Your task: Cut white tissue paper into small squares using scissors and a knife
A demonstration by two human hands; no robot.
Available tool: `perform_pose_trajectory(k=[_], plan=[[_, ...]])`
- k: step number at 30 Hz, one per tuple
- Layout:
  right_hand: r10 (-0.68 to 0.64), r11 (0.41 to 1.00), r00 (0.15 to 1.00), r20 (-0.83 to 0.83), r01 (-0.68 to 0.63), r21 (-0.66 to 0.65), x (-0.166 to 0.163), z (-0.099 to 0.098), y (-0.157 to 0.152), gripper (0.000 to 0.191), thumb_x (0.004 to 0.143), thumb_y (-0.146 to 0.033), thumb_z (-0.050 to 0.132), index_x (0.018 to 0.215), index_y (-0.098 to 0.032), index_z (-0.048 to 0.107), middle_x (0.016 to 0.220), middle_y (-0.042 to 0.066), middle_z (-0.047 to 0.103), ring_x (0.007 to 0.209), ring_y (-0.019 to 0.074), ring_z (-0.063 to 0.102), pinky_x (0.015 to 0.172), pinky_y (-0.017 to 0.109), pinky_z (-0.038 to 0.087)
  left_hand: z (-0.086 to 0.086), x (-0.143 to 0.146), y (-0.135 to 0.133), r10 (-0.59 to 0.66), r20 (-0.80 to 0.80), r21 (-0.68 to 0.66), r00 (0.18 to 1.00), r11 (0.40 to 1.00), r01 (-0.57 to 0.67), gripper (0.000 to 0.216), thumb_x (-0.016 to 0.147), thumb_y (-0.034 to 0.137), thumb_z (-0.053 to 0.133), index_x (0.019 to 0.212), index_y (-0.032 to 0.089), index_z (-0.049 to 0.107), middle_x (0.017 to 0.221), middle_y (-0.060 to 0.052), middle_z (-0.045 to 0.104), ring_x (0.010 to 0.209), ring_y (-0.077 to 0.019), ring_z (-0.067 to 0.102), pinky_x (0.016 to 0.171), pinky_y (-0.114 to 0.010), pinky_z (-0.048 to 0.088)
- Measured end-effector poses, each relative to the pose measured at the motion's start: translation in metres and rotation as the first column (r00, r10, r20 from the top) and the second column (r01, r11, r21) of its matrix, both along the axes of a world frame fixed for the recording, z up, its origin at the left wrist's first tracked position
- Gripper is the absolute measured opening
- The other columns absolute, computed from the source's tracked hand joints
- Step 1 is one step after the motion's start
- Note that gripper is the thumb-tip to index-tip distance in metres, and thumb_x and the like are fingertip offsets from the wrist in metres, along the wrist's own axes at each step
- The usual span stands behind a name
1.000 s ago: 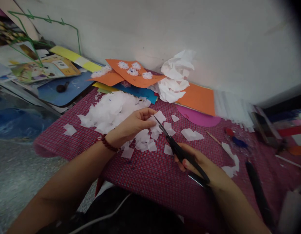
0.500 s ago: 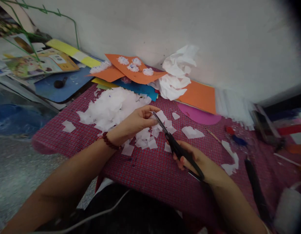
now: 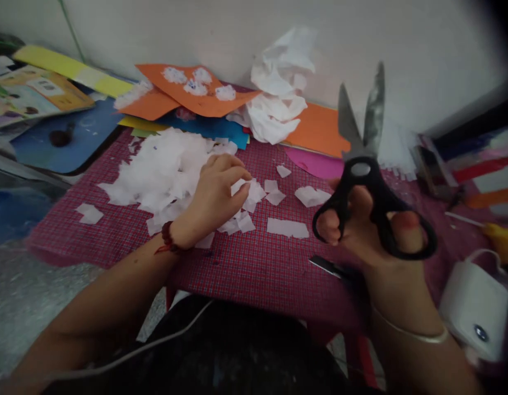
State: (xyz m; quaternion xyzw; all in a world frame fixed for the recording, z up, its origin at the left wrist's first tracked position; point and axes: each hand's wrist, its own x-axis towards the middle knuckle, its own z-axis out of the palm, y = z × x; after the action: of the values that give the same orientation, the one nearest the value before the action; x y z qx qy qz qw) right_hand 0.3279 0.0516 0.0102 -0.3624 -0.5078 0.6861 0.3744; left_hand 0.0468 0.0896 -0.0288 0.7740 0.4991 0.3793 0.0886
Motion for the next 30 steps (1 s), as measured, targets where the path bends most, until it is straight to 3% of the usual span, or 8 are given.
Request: perform_pose_trajectory(k=[3,6,11,14,18,21,24,30], plan=[[-0.080,0.996,0.996,0.043,0.078,0.039,0.009,0.001,0.004,0.071,0.070,-0.084,0.061,0.127,-0.042,0.059,0.072,-0.005,0.061,0.054,0.0130,0.051,0.054,0.030,0.040,0.002,0.016,-0.004,-0.196,0.011,-0.152,0.981,0.969,0.195,0.011,0.086,0.018,0.057,0.079,0.020,0.065,0.087,-0.005,0.068,0.090,-0.0205,0.061,0.088,-0.036,0.045],[-0.112,0.993,0.987,0.115,0.107,0.050,0.015,-0.001,0.006,0.076,0.072,-0.088,0.052,0.131,-0.041,0.056,0.075,-0.004,0.065,0.051,0.0124,0.051,0.053,0.030,0.038,0.007,0.040,-0.004,-0.391,-0.045,-0.320,0.919,0.878,0.357,0.011,0.085,0.015,0.056,0.079,0.019,0.064,0.079,-0.003,0.066,0.079,-0.0185,0.059,0.077,-0.032,0.044],[-0.104,0.992,0.990,0.095,0.097,0.077,0.017,0.003,0.003,0.083,0.066,-0.088,0.057,0.132,-0.038,0.055,0.075,-0.003,0.066,0.054,0.0130,0.052,0.055,0.030,0.038,0.010,0.077,0.002,-0.516,-0.283,-0.438,0.808,0.819,0.370,0.013,0.074,0.013,0.065,0.087,0.015,0.065,0.092,-0.010,0.064,0.081,-0.0233,0.058,0.074,-0.034,0.042],[-0.078,0.993,0.996,0.046,0.074,0.093,0.017,0.006,0.002,0.086,0.063,-0.086,0.063,0.132,-0.035,0.056,0.076,-0.002,0.065,0.055,0.0136,0.053,0.055,0.030,0.039,0.004,0.086,0.007,-0.479,-0.259,-0.494,0.839,0.812,0.311,0.017,0.065,0.012,0.070,0.080,0.017,0.063,0.079,-0.006,0.061,0.069,-0.0196,0.053,0.066,-0.032,0.038],[-0.048,0.990,0.999,0.022,0.045,0.135,0.016,0.002,0.000,0.082,0.068,-0.083,0.064,0.132,-0.032,0.056,0.079,0.000,0.066,0.058,0.0147,0.056,0.055,0.030,0.041,0.001,0.083,0.010,-0.482,-0.115,-0.678,0.868,0.677,0.286,0.019,0.064,0.013,0.067,0.054,0.021,0.052,0.049,0.003,0.047,0.048,-0.0120,0.039,0.052,-0.028,0.028],[0.006,0.984,0.998,-0.070,0.007,0.177,0.014,-0.005,0.001,0.072,0.072,-0.076,0.069,0.125,-0.027,0.058,0.086,0.003,0.070,0.062,0.0153,0.059,0.056,0.029,0.044,0.011,0.072,0.006,-0.472,0.021,-0.708,0.881,0.615,0.347,0.019,0.069,0.017,0.064,0.055,0.019,0.052,0.051,0.004,0.049,0.049,-0.0093,0.039,0.049,-0.024,0.027],[0.043,0.977,0.994,-0.098,-0.021,0.211,0.013,-0.013,0.002,0.068,0.077,-0.072,0.069,0.123,-0.023,0.058,0.094,0.007,0.071,0.069,0.0175,0.061,0.060,0.030,0.047,0.028,0.054,-0.001,-0.351,0.305,-0.684,0.885,0.566,0.460,0.018,0.076,0.025,0.066,0.066,0.018,0.053,0.061,0.005,0.051,0.053,-0.0072,0.042,0.051,-0.021,0.031],[0.121,0.938,0.992,0.040,-0.127,0.323,0.014,-0.025,0.003,0.064,0.088,-0.067,0.062,0.133,-0.022,0.055,0.104,0.009,0.067,0.082,0.0189,0.060,0.074,0.032,0.049,0.050,0.015,-0.002,-0.030,0.652,-0.480,0.758,0.757,0.443,0.030,0.079,0.032,0.072,0.073,0.020,0.045,0.072,0.002,0.060,0.073,-0.0109,0.063,0.068,-0.025,0.047]])
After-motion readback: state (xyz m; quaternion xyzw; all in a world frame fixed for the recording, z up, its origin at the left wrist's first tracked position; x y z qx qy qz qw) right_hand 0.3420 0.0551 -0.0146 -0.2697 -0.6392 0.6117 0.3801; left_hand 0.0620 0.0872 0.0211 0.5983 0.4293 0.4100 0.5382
